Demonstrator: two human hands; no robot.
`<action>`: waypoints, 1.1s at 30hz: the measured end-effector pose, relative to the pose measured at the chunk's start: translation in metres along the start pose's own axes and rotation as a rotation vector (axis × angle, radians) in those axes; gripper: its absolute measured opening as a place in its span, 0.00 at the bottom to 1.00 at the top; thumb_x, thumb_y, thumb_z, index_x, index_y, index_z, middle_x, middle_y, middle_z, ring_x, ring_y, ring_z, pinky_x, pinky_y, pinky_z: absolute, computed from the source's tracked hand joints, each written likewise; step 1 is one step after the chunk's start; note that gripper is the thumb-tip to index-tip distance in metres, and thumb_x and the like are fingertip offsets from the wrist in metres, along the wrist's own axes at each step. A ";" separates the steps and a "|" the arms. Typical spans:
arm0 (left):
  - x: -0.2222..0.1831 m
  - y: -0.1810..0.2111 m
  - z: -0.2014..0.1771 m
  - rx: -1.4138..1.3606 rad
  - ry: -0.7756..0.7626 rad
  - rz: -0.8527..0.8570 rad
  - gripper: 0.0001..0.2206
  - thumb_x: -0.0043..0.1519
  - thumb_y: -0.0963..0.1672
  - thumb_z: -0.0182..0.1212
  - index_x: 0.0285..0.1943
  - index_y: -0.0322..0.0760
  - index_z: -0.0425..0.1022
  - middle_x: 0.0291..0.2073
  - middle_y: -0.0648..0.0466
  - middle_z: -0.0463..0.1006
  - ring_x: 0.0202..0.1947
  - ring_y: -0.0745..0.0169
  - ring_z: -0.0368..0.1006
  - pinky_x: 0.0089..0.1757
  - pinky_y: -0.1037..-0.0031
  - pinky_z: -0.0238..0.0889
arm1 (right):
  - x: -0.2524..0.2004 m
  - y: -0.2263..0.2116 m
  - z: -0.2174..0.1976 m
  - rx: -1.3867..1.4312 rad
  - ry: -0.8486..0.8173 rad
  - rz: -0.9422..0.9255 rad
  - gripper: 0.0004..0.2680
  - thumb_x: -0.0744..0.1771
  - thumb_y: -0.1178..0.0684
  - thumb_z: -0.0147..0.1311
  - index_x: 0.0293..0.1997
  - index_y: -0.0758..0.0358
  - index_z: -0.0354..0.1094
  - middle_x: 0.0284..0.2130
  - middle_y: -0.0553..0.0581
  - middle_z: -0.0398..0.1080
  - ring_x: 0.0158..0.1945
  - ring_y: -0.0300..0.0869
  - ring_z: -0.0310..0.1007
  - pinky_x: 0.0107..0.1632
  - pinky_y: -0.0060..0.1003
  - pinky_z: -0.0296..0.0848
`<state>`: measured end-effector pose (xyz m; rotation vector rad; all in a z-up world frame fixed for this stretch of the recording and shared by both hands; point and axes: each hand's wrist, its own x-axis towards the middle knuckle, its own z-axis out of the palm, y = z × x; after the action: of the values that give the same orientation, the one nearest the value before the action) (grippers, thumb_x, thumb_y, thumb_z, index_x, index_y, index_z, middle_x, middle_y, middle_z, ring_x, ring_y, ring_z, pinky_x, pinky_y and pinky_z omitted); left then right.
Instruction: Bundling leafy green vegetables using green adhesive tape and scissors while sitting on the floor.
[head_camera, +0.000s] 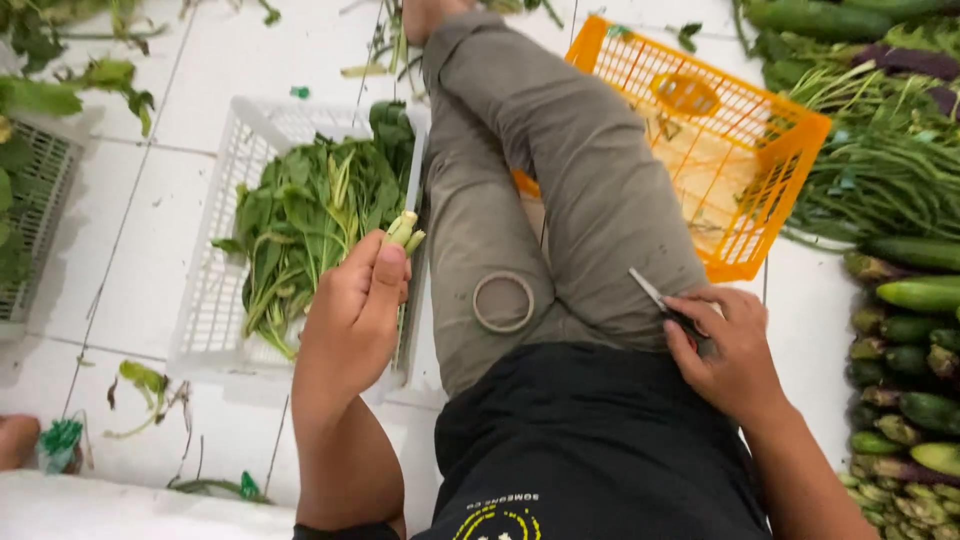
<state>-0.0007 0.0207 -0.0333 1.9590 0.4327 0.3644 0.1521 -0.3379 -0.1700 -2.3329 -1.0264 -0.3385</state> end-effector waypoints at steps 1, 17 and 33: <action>0.000 -0.007 0.000 0.062 -0.030 0.013 0.20 0.74 0.50 0.40 0.31 0.40 0.69 0.12 0.56 0.64 0.17 0.65 0.54 0.24 0.72 0.54 | 0.003 0.001 0.003 -0.008 0.062 -0.094 0.10 0.65 0.52 0.64 0.50 0.56 0.77 0.42 0.53 0.75 0.49 0.50 0.74 0.59 0.45 0.67; -0.006 -0.040 0.005 0.082 -0.144 -0.275 0.22 0.73 0.52 0.41 0.31 0.38 0.71 0.15 0.47 0.71 0.20 0.54 0.63 0.30 0.63 0.61 | 0.097 -0.084 0.110 0.306 -0.918 0.339 0.26 0.69 0.47 0.53 0.74 0.68 0.46 0.60 0.74 0.63 0.61 0.59 0.72 0.57 0.51 0.77; 0.026 -0.143 0.125 -1.001 -0.462 -0.508 0.14 0.75 0.49 0.40 0.42 0.39 0.65 0.21 0.61 0.61 0.17 0.73 0.52 0.22 0.80 0.49 | 0.020 -0.037 0.022 0.796 -0.441 0.504 0.10 0.61 0.64 0.56 0.44 0.66 0.78 0.31 0.54 0.79 0.28 0.38 0.77 0.34 0.30 0.76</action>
<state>0.0576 -0.0122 -0.2125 0.8636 0.3291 -0.1920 0.1380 -0.2929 -0.1643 -1.8361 -0.5503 0.6867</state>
